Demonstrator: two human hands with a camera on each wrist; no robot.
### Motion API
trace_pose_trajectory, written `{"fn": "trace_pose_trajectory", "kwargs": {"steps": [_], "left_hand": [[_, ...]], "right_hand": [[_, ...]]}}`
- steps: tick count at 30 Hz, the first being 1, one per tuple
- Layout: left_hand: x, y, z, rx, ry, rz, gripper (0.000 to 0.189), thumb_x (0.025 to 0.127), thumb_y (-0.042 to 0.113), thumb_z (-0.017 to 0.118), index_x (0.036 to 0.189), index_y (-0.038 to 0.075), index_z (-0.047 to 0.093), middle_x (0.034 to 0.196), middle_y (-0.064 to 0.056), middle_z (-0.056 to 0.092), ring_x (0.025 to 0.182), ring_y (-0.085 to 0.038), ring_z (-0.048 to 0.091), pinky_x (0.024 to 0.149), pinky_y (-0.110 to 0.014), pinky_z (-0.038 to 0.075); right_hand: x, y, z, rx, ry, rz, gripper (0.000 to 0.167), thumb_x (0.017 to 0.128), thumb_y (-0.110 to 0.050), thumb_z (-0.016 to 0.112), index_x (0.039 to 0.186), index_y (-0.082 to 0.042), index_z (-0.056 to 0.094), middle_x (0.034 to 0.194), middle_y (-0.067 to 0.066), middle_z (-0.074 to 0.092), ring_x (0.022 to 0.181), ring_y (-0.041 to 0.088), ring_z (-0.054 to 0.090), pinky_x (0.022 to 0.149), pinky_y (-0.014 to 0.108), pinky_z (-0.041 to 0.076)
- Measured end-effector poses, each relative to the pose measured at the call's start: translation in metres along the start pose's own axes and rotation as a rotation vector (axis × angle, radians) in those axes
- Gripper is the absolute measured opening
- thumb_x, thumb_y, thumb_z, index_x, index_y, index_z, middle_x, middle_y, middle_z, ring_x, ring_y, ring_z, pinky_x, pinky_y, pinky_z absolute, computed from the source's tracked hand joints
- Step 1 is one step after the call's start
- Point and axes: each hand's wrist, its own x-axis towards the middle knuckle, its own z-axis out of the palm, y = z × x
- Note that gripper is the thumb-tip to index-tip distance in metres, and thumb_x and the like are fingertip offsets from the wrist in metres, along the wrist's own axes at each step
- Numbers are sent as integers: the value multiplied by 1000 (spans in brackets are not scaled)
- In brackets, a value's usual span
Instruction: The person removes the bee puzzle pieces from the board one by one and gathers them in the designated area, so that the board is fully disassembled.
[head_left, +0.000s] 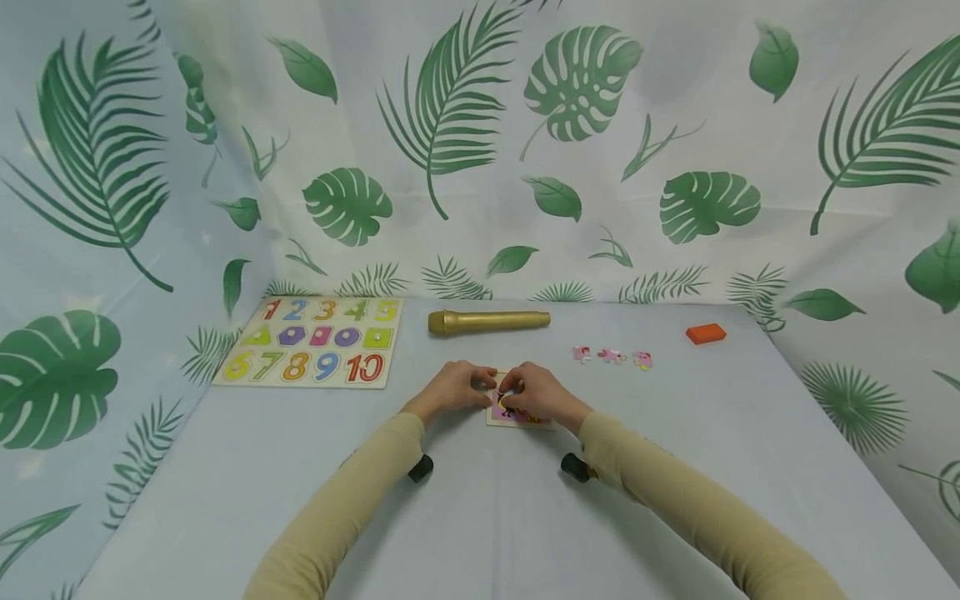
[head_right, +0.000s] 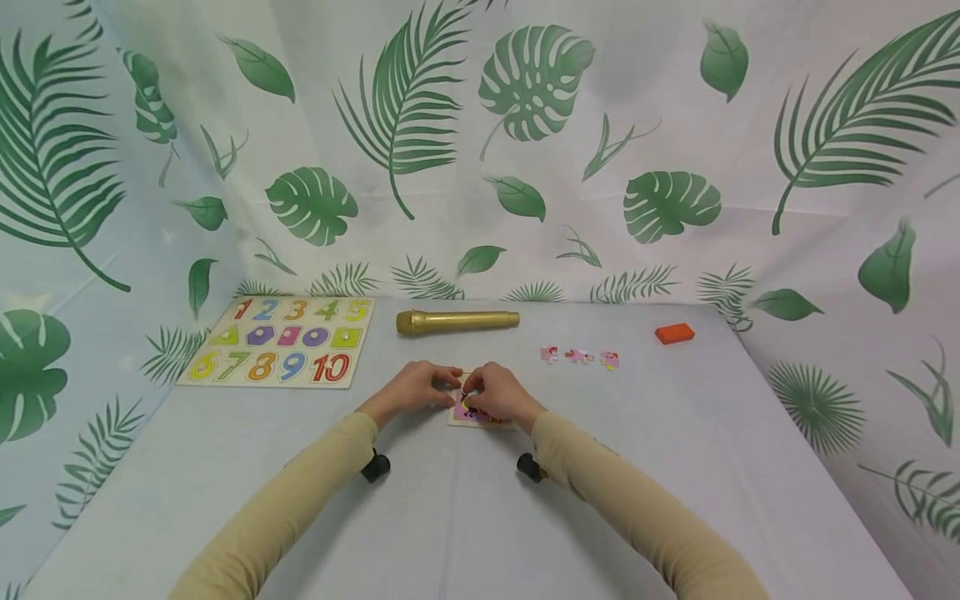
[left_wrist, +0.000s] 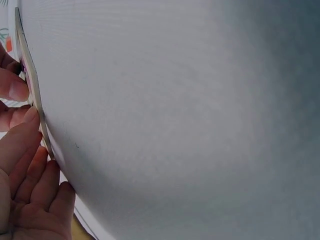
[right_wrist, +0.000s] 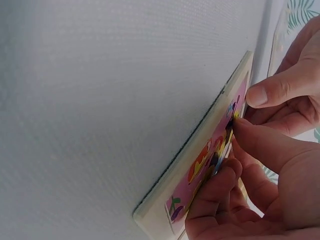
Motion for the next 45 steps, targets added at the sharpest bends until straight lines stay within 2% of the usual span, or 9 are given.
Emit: {"fn": "trace_pose_trajectory", "kwargs": {"steps": [15,19,24,27,34,40,45], "left_hand": [[0,-1,1,0,8,13,30,82,13,79,110,6,74,133,-2,61,127,-25,54,109,-41,37],[-1,0,0,15,17,43,29,81,15,80,109,8,75,132,-2,63,125,-25,55,108,-40,39],[0,-2,-1,21,16,55,31,81,17,80,110,7,74,131,-1,63,124,-25,56,107,-39,39],[1,-2,0,20,5,32,33,81,16,80,112,6,73,133,-2,62,126,-25,54,109,-41,37],[1,0,-1,30,1,17,33,81,15,80,113,7,73,133,-2,62,125,-24,55,108,-40,38],[-1,1,-2,26,8,26,33,80,14,80,111,6,74,132,-3,62,124,-24,56,107,-39,40],[0,0,-2,10,0,15,33,81,15,80,112,6,73,134,-3,61,125,-23,55,108,-39,39]], "right_hand": [[1,0,1,-6,6,-43,16,85,-7,74,99,-7,67,100,5,60,92,21,52,85,39,48],[0,2,2,8,16,-66,20,85,-6,74,103,-6,66,102,8,59,95,22,53,87,41,48],[1,2,2,18,15,-35,26,85,-7,74,109,-5,65,105,8,59,98,23,53,90,41,48],[1,2,3,22,13,-24,27,85,-7,74,110,-5,64,106,8,58,99,23,53,91,42,47],[0,2,3,39,29,-28,24,84,-6,74,105,-8,63,105,8,57,95,22,51,87,40,47],[-4,3,4,119,42,-2,15,92,-15,68,105,-11,62,104,5,62,95,21,57,88,40,49],[-5,2,3,157,53,37,13,96,-20,64,105,-12,62,96,3,61,91,20,55,86,38,46]]}}
